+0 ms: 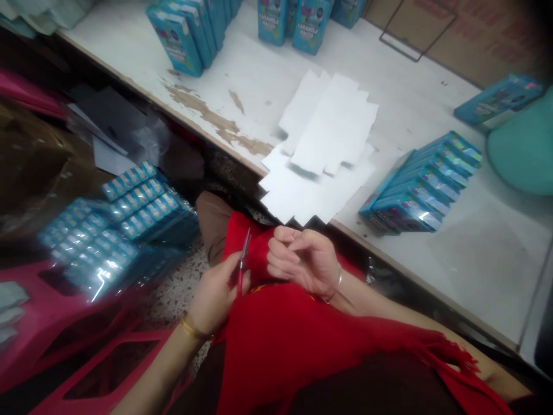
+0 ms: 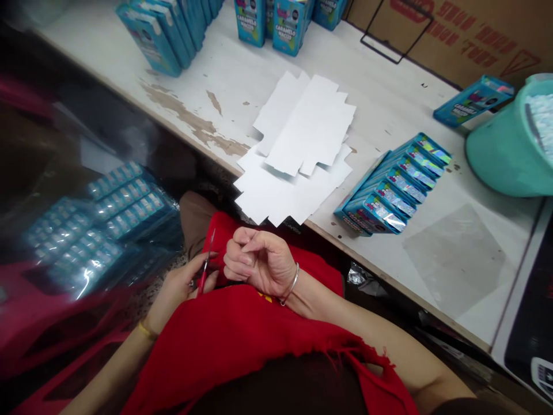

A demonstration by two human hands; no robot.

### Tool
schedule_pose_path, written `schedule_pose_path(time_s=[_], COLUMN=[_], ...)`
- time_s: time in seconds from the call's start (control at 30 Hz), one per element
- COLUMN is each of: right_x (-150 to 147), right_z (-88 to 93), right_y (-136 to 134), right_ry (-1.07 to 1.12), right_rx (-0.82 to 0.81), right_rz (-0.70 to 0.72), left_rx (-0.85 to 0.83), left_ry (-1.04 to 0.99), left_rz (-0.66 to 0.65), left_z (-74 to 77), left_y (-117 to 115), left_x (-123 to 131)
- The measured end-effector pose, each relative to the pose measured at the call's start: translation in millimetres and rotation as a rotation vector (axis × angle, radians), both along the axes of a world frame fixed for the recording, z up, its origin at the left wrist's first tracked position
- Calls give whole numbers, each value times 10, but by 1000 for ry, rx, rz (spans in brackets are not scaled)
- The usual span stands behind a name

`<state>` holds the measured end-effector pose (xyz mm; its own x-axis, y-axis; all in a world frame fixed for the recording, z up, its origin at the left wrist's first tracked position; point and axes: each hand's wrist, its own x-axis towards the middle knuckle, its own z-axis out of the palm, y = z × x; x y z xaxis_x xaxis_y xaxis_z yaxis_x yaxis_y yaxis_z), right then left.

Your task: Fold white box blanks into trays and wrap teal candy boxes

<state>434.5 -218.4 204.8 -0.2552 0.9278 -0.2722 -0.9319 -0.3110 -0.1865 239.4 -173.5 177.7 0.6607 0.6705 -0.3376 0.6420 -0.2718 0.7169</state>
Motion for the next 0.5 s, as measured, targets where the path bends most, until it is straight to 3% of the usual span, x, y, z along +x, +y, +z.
schedule_pose_path(time_s=[0.17,0.27,0.33,0.43,0.5], right_x=[-4,-31,-59,-118,-158], right_z=[30,57,42,-2,-42], right_y=[-13,-53,-56,-19,5], right_ry=[-22,-62,-107,-228,-311], right_rx=[-24,-70,-127,-232,-255], right_rz=[21,27,48,135,199], left_rx=[16,-26,-119,-396,-478], left_ry=[5,-35,-89,-285,-373], left_rz=[30,114,272,661,857], left_z=[-1,-25,-123,-365,-522], left_y=[-16,-78,-86,-12,61], left_x=[5,6,-5,-66,-129])
